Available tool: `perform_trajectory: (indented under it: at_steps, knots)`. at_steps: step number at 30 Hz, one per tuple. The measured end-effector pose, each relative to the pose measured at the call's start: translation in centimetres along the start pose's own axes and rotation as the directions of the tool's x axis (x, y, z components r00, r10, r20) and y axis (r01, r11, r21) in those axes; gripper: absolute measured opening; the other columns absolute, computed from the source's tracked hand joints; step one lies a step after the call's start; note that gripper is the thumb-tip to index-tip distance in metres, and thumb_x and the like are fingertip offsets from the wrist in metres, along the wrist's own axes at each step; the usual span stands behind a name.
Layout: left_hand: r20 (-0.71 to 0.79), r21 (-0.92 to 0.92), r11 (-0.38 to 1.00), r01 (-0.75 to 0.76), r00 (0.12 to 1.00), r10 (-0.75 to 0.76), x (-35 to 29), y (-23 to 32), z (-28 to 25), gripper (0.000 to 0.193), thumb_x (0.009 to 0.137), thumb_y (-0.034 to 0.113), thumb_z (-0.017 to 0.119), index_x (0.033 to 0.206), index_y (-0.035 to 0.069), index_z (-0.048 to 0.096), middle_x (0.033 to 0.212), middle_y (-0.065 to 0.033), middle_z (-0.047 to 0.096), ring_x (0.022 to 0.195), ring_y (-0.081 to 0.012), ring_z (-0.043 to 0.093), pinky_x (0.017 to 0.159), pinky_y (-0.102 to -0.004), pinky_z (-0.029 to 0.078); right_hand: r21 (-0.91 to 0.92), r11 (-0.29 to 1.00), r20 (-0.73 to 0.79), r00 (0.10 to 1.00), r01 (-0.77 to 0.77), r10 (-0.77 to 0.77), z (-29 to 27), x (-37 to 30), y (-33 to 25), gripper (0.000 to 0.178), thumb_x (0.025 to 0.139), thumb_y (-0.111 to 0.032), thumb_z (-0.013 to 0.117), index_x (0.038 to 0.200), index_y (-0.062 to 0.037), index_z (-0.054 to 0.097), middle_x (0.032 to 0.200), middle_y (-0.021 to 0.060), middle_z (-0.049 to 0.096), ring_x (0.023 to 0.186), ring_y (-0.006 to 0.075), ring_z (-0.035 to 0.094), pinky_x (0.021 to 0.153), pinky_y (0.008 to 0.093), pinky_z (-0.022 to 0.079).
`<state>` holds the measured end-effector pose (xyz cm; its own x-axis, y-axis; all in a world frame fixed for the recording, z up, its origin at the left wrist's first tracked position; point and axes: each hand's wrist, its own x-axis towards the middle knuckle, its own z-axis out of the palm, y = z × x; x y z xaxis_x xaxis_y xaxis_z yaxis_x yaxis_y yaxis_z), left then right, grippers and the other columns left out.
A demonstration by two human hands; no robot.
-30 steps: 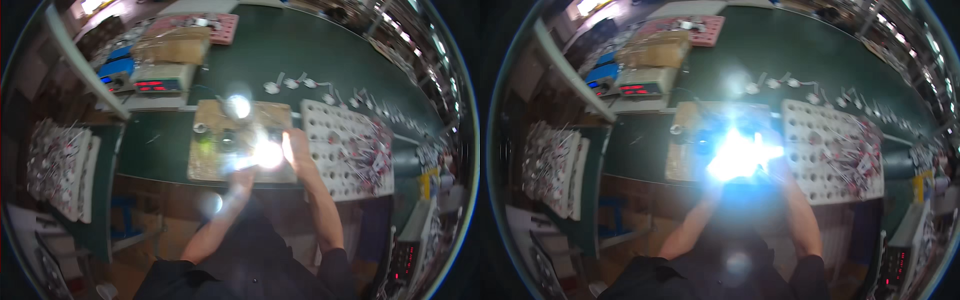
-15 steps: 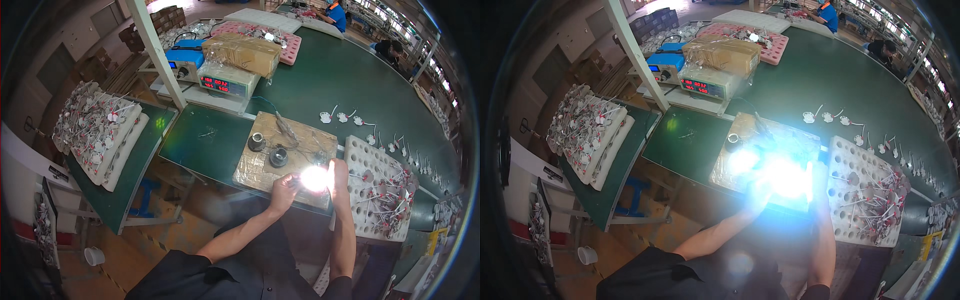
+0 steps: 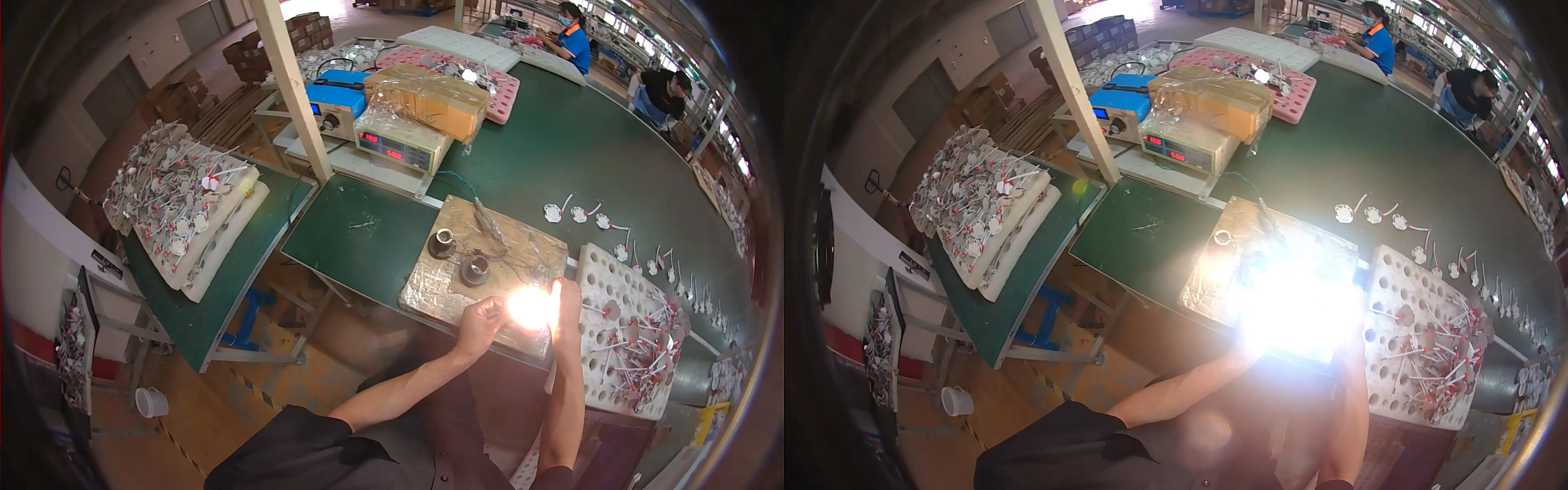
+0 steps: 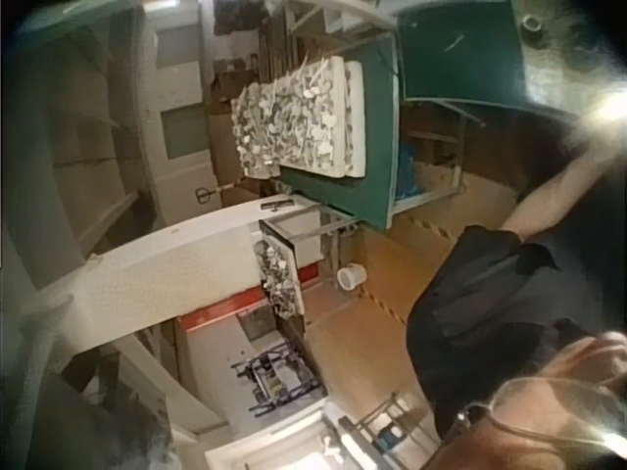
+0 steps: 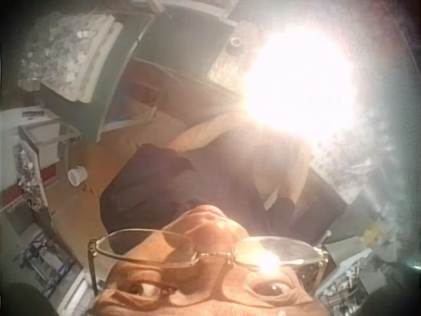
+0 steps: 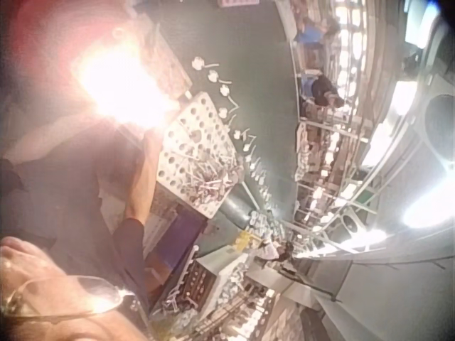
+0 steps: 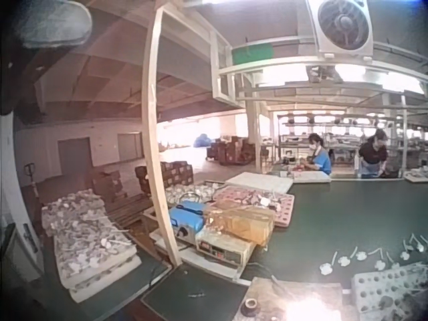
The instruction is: The person solders wires onto LED circuit boards at an assembly line workstation. This is done by hand using a soldering iron and solder wire.
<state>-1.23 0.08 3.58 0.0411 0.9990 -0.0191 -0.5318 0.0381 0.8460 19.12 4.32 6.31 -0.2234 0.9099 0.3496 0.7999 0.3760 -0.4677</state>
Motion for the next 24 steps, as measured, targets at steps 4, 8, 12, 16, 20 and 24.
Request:
perform_trajectory:
  at_steps: [4,8,12,16,20,24]
  knots:
    - [-0.014,0.0,1.0,-0.01,1.0,0.01,-0.1,-0.1,-0.1,0.012,0.089,0.002,0.065,0.1,-0.002,0.064,0.086,-0.0016,0.068,0.077,-0.0046,0.061,0.069,-0.0205,0.049,0.008,1.0,0.015,1.0,-0.022,0.021,0.1,0.8,-0.3,0.027,0.091,-0.016,0.045,0.102,0.0029,0.062,0.103,0.0256,0.062,0.098,0.0432,0.058,0.086,0.051,0.047]
    - [0.001,0.075,0.995,-0.059,0.998,0.059,-0.2,-0.6,-0.1,0.011,0.089,0.002,0.064,0.1,-0.002,0.064,0.086,-0.0016,0.068,0.078,-0.0047,0.061,0.07,-0.0206,0.05,-0.005,0.998,0.023,0.998,-0.066,0.066,0.0,2.1,-0.8,0.029,0.092,-0.015,0.045,0.106,0.0031,0.062,0.107,0.0257,0.062,0.102,0.0436,0.057,0.089,0.0515,0.046]
    - [0.002,-0.017,1.0,-0.018,1.0,0.018,0.1,-0.1,0.0,0.01,0.09,0.001,0.063,0.1,-0.002,0.063,0.086,-0.0013,0.068,0.078,-0.0047,0.061,0.07,-0.0209,0.05,0.013,0.968,0.117,0.961,-0.252,0.249,0.3,2.9,0.3,0.032,0.093,-0.017,0.044,0.111,0.0036,0.061,0.112,0.0264,0.061,0.106,0.0435,0.056,0.091,0.0506,0.045]
    - [-0.004,-0.016,0.999,-0.028,1.0,0.028,0.3,-0.5,-0.2,0.011,0.09,0.001,0.063,0.101,-0.002,0.063,0.086,-0.0016,0.068,0.078,-0.005,0.061,0.07,-0.0211,0.05,0.072,0.916,0.184,0.908,-0.395,0.377,0.1,2.4,0.1,0.031,0.093,-0.018,0.044,0.109,0.0032,0.06,0.111,0.0264,0.06,0.104,0.0424,0.056,0.09,0.0488,0.046]
    - [-0.005,-0.045,0.998,-0.036,0.999,0.036,0.2,-0.6,-0.2,0.012,0.091,0.001,0.063,0.102,-0.002,0.064,0.087,-0.002,0.068,0.078,-0.005,0.061,0.07,-0.0208,0.05,0.171,0.913,0.138,0.926,-0.371,0.351,0.1,1.6,-0.1,0.025,0.09,-0.016,0.048,0.1,0.0019,0.062,0.103,0.0252,0.062,0.096,0.041,0.058,0.084,0.0475,0.048]
    - [-0.014,-0.001,1.0,-0.008,1.0,0.008,0.2,-0.8,0.0,0.01,0.091,0.002,0.062,0.101,-0.002,0.064,0.088,-0.002,0.068,0.078,-0.0048,0.06,0.069,-0.0203,0.049,0.265,0.9,0.081,0.938,-0.347,0.338,0.2,2.5,-1.8,0.02,0.088,-0.015,0.052,0.092,0.0006,0.064,0.095,0.024,0.063,0.089,0.0395,0.061,0.079,0.0462,0.049]
